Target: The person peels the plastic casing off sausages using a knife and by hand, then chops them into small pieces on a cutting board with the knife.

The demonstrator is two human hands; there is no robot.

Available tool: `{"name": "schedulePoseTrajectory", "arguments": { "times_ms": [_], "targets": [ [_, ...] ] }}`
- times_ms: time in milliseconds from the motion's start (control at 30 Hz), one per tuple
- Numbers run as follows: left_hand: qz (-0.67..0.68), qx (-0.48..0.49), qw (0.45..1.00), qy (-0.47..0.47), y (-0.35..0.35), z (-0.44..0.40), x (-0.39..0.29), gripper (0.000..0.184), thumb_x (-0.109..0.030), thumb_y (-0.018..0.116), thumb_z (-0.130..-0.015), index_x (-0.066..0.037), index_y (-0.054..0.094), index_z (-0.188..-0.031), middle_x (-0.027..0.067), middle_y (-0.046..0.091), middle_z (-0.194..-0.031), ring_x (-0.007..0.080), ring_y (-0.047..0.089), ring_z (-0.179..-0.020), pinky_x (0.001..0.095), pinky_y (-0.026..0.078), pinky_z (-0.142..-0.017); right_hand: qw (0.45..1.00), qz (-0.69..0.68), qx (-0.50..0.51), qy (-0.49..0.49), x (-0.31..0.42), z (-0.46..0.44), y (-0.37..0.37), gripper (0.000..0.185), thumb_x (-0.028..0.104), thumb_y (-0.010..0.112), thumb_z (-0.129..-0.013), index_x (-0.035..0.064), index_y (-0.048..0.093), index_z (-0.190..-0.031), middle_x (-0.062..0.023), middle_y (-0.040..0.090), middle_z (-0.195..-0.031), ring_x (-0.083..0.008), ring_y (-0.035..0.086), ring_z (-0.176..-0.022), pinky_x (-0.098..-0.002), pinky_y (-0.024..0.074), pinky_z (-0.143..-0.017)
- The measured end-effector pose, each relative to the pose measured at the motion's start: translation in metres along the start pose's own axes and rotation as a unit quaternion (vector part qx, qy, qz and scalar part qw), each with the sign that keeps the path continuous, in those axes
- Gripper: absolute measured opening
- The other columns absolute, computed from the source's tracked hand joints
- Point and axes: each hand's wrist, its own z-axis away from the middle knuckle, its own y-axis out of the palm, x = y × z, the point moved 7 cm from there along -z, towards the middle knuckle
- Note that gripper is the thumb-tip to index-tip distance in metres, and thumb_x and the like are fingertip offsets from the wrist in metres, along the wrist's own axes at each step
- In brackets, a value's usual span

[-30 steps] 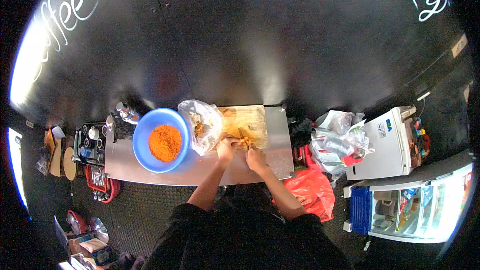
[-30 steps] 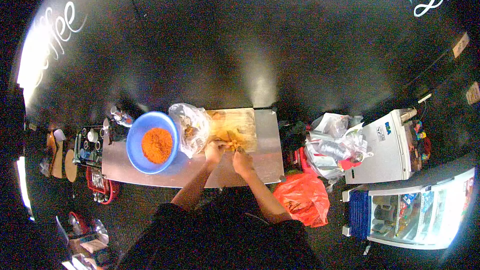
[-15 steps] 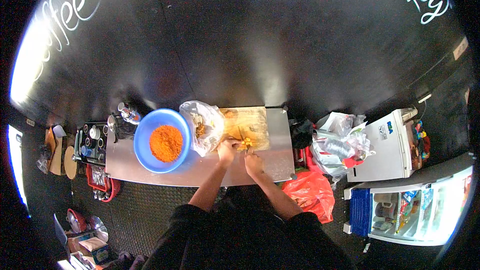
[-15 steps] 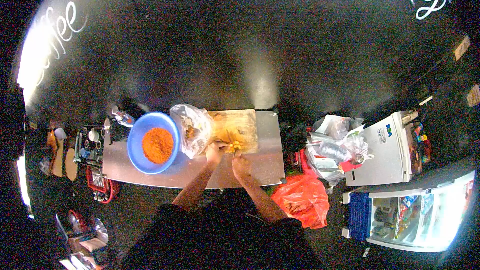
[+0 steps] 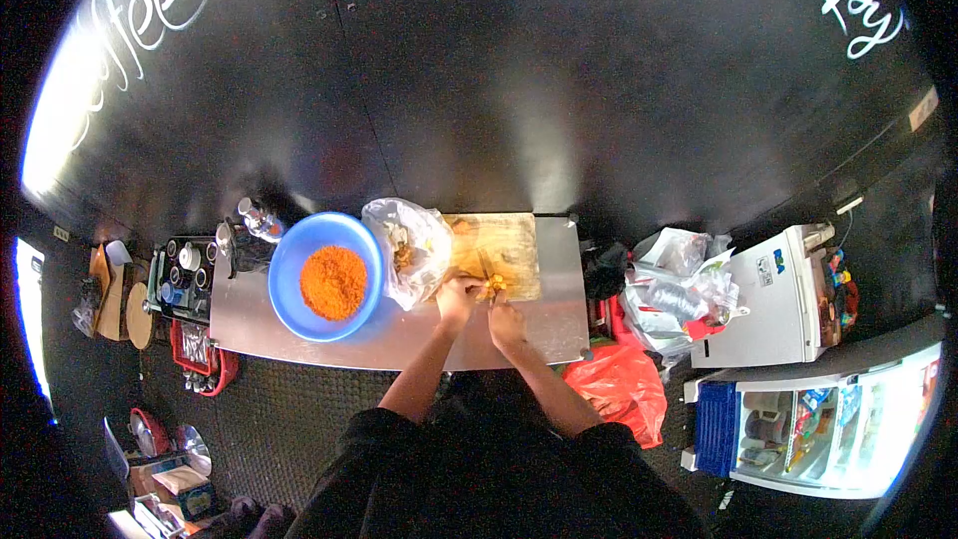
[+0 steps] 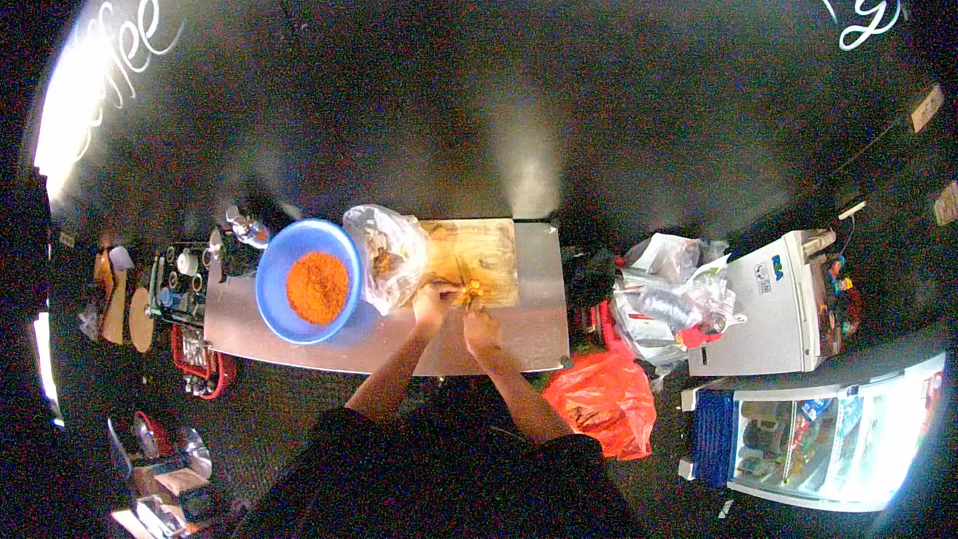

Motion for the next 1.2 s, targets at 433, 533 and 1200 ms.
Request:
{"name": "schedulePoseTrajectory", "arguments": {
  "times_ms": [433, 533, 1200],
  "targets": [
    [0.025, 0.016, 0.999, -0.026, 0.008, -0.001, 0.01, 0.011, -0.018, 0.07, -0.066, -0.013, 0.07, -0.076, 0.0047, 0.065, -0.075, 0.0201, 0.061, -0.066, 0.0306, 0.047, -0.062, 1.0, 0.005, 0.02, -0.017, -0.002, -0.004, 0.01, 0.029, 0.021, 0.045, -0.086, -0.0042, 0.045, -0.099, -0.0245, 0.06, -0.079, -0.0366, 0.061, -0.07, -0.0457, 0.0485, -0.062],
    [0.048, 0.013, 0.999, -0.022, 0.008, -0.001, 0.013, 0.011, -0.017, 0.07, -0.066, -0.013, 0.07, -0.076, 0.0039, 0.066, -0.073, 0.0187, 0.062, -0.064, 0.0297, 0.048, -0.061, 0.999, 0.001, -0.017, -0.036, 0.001, -0.01, 0.006, 0.029, 0.021, 0.046, -0.085, -0.0031, 0.045, -0.1, -0.0236, 0.06, -0.078, -0.0358, 0.061, -0.071, -0.0459, 0.0484, -0.063],
    [0.099, -0.044, 0.991, 0.082, -0.004, 0.009, -0.003, 0.016, 0.007, 0.06, -0.066, 0.001, 0.065, -0.079, 0.0135, 0.064, -0.083, 0.0254, 0.062, -0.077, 0.0316, 0.049, -0.069, 0.993, 0.016, -0.081, -0.08, 0.005, -0.012, 0.003, 0.029, 0.023, 0.047, -0.085, -0.0027, 0.043, -0.097, -0.0223, 0.06, -0.073, -0.0363, 0.061, -0.066, -0.0445, 0.0489, -0.059]
  ]
}}
